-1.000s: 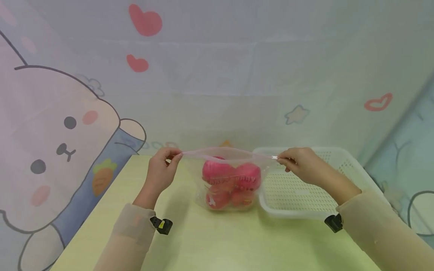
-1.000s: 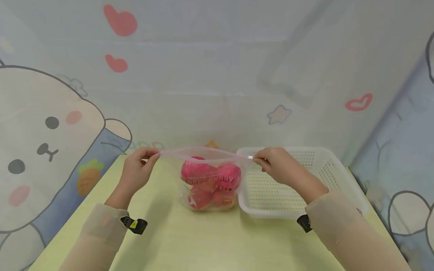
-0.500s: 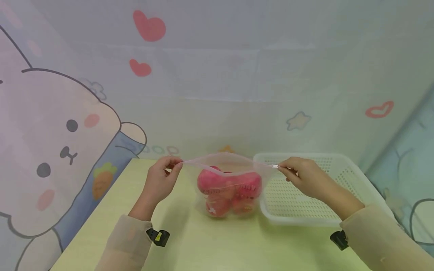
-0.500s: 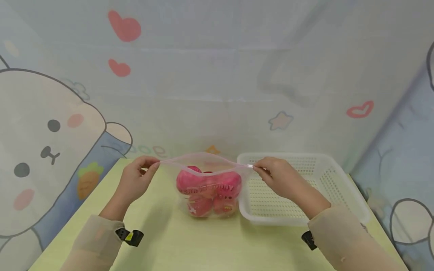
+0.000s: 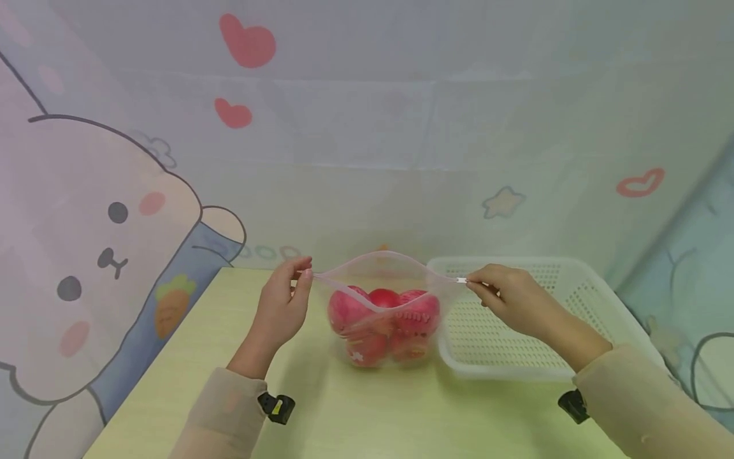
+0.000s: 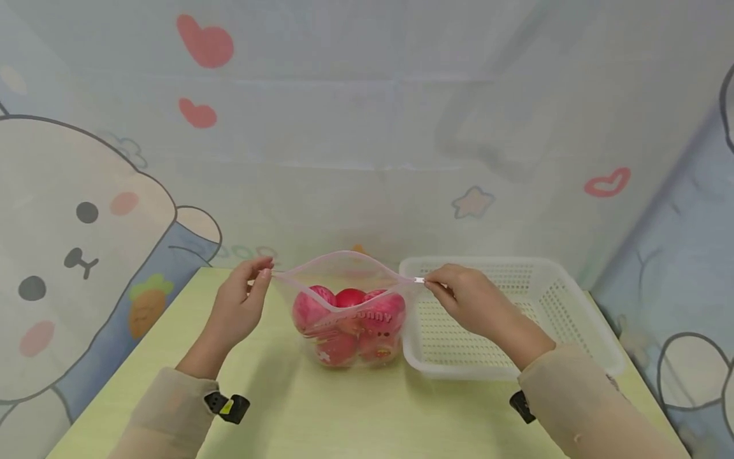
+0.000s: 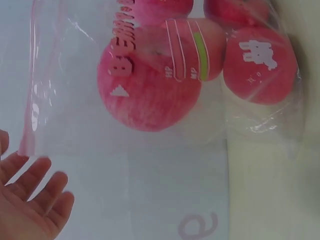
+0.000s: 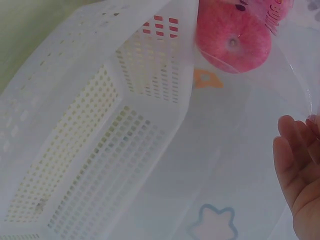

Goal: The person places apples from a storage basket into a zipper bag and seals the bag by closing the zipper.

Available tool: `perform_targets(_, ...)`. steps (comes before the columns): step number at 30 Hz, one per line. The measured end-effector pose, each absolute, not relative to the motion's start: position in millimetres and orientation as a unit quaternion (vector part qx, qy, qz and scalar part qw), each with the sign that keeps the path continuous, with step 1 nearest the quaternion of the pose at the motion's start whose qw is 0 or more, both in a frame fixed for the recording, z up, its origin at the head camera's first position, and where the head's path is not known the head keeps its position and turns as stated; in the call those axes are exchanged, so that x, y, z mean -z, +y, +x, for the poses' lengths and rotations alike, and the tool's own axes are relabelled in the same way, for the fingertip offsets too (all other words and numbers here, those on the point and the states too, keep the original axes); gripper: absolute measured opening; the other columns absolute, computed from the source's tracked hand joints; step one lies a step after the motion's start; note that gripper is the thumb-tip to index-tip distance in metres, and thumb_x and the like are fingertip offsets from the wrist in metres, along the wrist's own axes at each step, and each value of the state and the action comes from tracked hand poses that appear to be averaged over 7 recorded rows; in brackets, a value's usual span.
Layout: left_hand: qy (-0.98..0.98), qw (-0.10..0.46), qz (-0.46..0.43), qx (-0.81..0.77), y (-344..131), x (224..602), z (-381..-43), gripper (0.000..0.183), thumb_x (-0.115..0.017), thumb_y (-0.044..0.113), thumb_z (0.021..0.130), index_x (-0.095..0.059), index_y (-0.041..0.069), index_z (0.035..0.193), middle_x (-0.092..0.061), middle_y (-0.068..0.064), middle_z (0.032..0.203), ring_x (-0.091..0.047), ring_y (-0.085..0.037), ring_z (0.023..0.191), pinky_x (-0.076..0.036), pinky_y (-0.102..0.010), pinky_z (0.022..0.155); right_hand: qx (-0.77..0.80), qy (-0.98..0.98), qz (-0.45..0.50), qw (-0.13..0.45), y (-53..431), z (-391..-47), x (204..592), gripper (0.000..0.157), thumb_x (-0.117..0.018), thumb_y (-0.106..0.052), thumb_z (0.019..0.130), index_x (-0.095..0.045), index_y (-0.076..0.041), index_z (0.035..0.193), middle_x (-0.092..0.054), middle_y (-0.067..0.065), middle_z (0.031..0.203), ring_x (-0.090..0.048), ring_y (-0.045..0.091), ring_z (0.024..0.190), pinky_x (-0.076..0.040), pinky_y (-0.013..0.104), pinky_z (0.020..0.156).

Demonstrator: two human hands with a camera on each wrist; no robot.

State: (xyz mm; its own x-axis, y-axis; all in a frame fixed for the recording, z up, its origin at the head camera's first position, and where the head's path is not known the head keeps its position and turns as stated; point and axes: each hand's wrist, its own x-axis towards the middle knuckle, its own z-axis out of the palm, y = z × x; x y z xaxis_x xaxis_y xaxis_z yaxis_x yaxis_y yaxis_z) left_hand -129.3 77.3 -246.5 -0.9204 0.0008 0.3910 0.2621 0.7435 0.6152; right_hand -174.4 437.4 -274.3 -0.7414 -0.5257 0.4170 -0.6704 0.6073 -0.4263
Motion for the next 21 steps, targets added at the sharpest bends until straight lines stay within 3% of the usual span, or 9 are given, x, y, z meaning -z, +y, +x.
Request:
perform_targets(6, -0.936, 0.189, -0.122, 0.269, 98.1, 238.3, -129.3, 0.046, -0.05, 0.032, 0.096, -0.051, 0.003, 0.131, -0.048, -0.015, 0.136, -0.039, -0.034, 0.13, -0.029, -0.056, 0.106, -0.278, -0.882, 0.349, 0.151, 435.8, -176.1, 275.1, 0.012, -0.061, -0.009, 0.09, -0.07, -0.009, 0.099, -0.057, -0.008, 0.073, -0.048, -0.001, 0.063, -0.048, 0.024, 0.061)
perform_targets(12, -0.951, 0.194, -0.16, 0.18, 123.3, 230.7, -132.6, 0.049, -0.057, 0.037, 0.091, -0.055, 0.004, 0.127, -0.054, -0.012, 0.13, -0.046, -0.033, 0.125, -0.033, -0.056, 0.103, -0.277, -0.883, 0.347, 0.155, 433.2, -175.9, 274.2, 0.013, -0.061, -0.009, 0.09, -0.071, -0.009, 0.099, -0.062, -0.005, 0.077, -0.049, 0.002, 0.065, -0.049, 0.026, 0.063)
perform_targets(19, -0.967, 0.158, -0.166, 0.111, 150.0, 225.5, -131.7, 0.056, -0.059, 0.048, 0.088, -0.054, 0.013, 0.131, -0.052, -0.006, 0.133, -0.043, -0.025, 0.127, -0.023, -0.059, 0.107, -0.28, -0.881, 0.347, 0.157, 430.7, -175.7, 274.7, 0.013, -0.06, -0.01, 0.091, -0.071, -0.009, 0.098, -0.06, -0.006, 0.075, -0.049, 0.002, 0.064, -0.048, 0.025, 0.063)
perform_targets(21, -0.968, 0.155, -0.177, 0.093, 156.1, 225.1, -132.8, 0.057, -0.06, 0.048, 0.087, -0.053, 0.014, 0.132, -0.051, -0.006, 0.134, -0.043, -0.025, 0.128, -0.025, -0.057, 0.106, -0.281, -0.881, 0.346, 0.158, 429.9, -176.3, 275.3, 0.012, -0.06, -0.01, 0.091, -0.07, -0.009, 0.098, -0.059, -0.006, 0.074, -0.048, 0.002, 0.063, -0.048, 0.025, 0.062)
